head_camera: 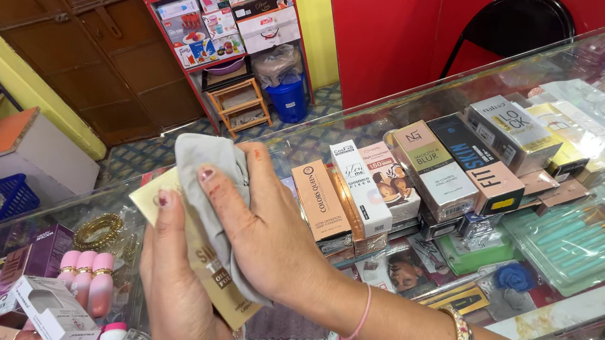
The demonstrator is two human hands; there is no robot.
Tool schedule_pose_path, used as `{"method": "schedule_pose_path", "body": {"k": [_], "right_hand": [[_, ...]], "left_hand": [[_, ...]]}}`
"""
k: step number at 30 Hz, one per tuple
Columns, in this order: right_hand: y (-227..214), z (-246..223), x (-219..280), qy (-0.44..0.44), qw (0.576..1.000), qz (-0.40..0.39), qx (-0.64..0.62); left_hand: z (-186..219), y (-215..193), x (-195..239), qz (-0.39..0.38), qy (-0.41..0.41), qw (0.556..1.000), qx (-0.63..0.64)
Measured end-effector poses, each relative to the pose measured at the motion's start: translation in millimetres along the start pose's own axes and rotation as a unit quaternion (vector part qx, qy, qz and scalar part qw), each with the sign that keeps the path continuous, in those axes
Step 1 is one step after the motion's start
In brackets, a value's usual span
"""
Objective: The person cleans various cosmetic and beauty product containers using a grey cloth, handling them one at a time over a glass display counter.
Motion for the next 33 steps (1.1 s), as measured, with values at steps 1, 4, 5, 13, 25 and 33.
{"method": "schedule_pose_path", "body": {"k": [1, 4, 5, 13, 25, 33], "right_hand": [[1.8, 4.5, -1.5, 0.008, 1.0, -0.007, -0.01], [4.6, 16.3, -6.6, 0.007, 1.0, -0.015, 0.001], [3.2, 17.9, -7.0, -0.008, 0.999, -0.009, 0.032], [6.0, -11.5, 27.4, -0.102, 0.99, 0.007, 0.098], [-8.2, -48.3, 12.8, -0.206, 0.966, 0.059, 0.142], [-8.0, -2.0, -20.3, -0.068, 0.997, -0.002, -0.038]], "left_hand": [[1.4, -0.3, 0.9, 0.01, 0.0, 1.0, 0.0], [2.5, -0.3, 1.1, 0.023, 0.003, 1.0, 0.012], [2.8, -0.3, 0.9, 0.017, 0.003, 1.0, 0.025], [18.1, -14.2, -9.5, 0.051, 0.067, 0.994, -0.069], [-15.5, 7.7, -4.7, -0.02, 0.042, 0.997, -0.059], [-12.5, 3.8, -6.5, 0.007, 0.007, 0.998, -0.06]]}}
Point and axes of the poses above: each hand's wrist, its own x-axis away from the middle knuckle, its own y-axis out of the palm, z = x × y, the point moved 9 cm from there along -x, towards the middle knuckle, and after that the axes turned 1 degree about x, right-handed, at the moved point
